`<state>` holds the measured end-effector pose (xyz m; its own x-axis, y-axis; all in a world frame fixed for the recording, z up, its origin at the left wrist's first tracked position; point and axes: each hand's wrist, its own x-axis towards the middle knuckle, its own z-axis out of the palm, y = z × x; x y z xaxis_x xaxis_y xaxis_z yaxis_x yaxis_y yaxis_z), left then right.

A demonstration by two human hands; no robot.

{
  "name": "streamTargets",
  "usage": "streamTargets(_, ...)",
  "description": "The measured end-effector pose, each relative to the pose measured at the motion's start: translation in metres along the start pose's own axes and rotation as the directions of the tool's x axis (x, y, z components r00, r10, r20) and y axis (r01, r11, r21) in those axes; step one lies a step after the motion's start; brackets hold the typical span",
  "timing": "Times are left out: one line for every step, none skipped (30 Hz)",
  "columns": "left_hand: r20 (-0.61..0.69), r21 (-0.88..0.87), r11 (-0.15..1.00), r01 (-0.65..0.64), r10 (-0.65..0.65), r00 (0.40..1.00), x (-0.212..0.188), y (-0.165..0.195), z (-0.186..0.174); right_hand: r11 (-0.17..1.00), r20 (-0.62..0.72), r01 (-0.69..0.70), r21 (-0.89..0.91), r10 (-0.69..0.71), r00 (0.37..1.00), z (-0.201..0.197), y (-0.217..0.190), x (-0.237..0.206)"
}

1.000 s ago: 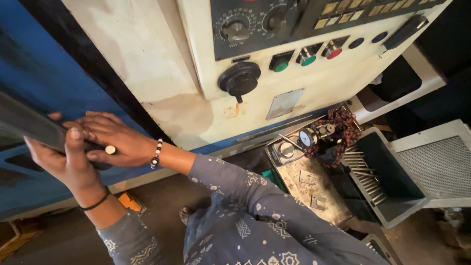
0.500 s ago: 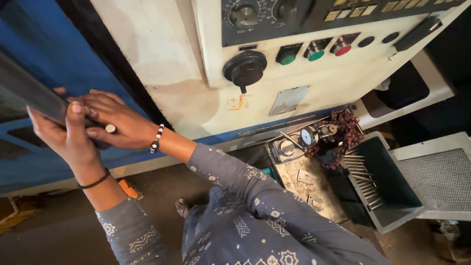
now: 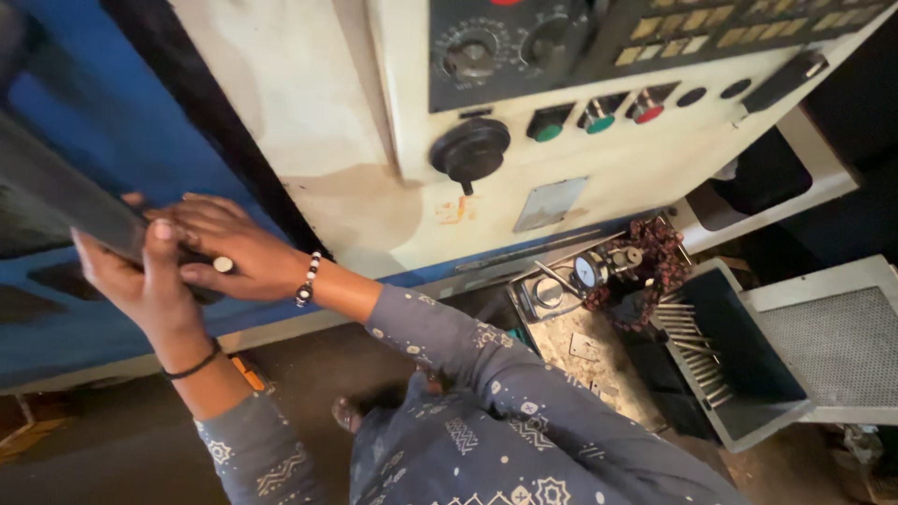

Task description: The person handles small metal rods at a metal cutting machine, places a rod into the machine's cutting area, pulls down the machine's lever handle to cut it, then retrieves the cut piece and places it into a tray with other cut rods, repeating the cycle.

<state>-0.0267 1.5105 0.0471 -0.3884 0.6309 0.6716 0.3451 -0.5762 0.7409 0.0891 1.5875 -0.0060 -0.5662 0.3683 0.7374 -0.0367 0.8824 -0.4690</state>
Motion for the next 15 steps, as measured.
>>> streamTargets(0.009,0.027,0.999,-0.02,0.02,1.0,0.0,-0.001,-0.001,1.0,0.0,0.011,0.002,-0.011,1.0,-0.001,0.0,0.0)
streamTargets(0.02,0.054,0.998,-0.04,0.039,0.999,-0.001,-0.002,-0.001,1.0,0.0,0.022,0.007,-0.022,1.0,-0.001,0.0,0.0)
streamTargets(0.024,0.068,0.997,-0.039,0.037,0.999,0.001,-0.002,-0.003,1.0,0.005,0.003,0.018,-0.003,1.0,-0.001,0.0,-0.001)
streamTargets(0.029,0.083,0.996,-0.037,0.035,0.999,0.002,-0.002,-0.004,0.999,0.01,-0.013,0.029,0.013,1.0,0.0,0.0,-0.001)
streamTargets(0.024,0.085,0.996,-0.013,0.011,1.0,0.002,-0.002,-0.004,0.999,0.017,-0.028,0.043,0.028,0.999,0.001,0.001,-0.001)
streamTargets(0.018,0.089,0.996,0.011,-0.013,1.0,0.002,-0.003,-0.004,0.999,-0.001,-0.026,0.029,0.026,1.0,0.003,0.001,-0.001)
streamTargets(0.011,0.028,0.998,0.055,-0.055,0.998,0.003,-0.003,-0.003,1.0,-0.018,-0.022,0.017,0.022,1.0,0.005,0.002,-0.001)
streamTargets(0.004,-0.034,0.995,0.097,-0.097,0.995,0.004,-0.004,-0.002,1.0,-0.032,-0.017,0.008,0.017,0.999,0.007,0.004,0.0)
streamTargets(0.017,0.021,0.996,0.087,-0.087,0.996,0.005,-0.004,-0.002,1.0,-0.056,0.014,0.008,-0.014,0.998,0.008,0.006,0.0)
streamTargets(0.026,0.076,0.994,0.078,-0.08,0.996,0.006,-0.004,-0.002,0.999,-0.075,0.045,0.01,-0.045,0.996,0.009,0.009,-0.001)
streamTargets(0.044,0.044,0.993,0.11,-0.111,0.993,0.009,-0.005,-0.001,0.999,-0.064,0.018,0.046,-0.016,0.998,0.009,0.012,-0.001)
streamTargets(0.063,0.013,0.99,0.143,-0.144,0.988,0.011,-0.006,0.0,0.996,-0.049,-0.011,0.084,0.015,0.999,0.009,0.014,-0.002)
streamTargets(0.072,-0.017,0.988,0.155,-0.153,0.986,0.013,-0.007,0.0,0.997,-0.065,-0.006,0.081,0.011,0.998,0.01,0.016,-0.002)
streamTargets(0.081,-0.051,0.985,0.166,-0.161,0.984,0.015,-0.007,0.0,0.997,-0.08,0.0,0.075,0.006,0.997,0.01,0.018,-0.001)
streamTargets(0.087,-0.046,0.987,0.151,-0.146,0.985,0.017,-0.008,0.0,0.998,-0.096,0.003,0.066,0.003,0.995,0.011,0.018,0.0)
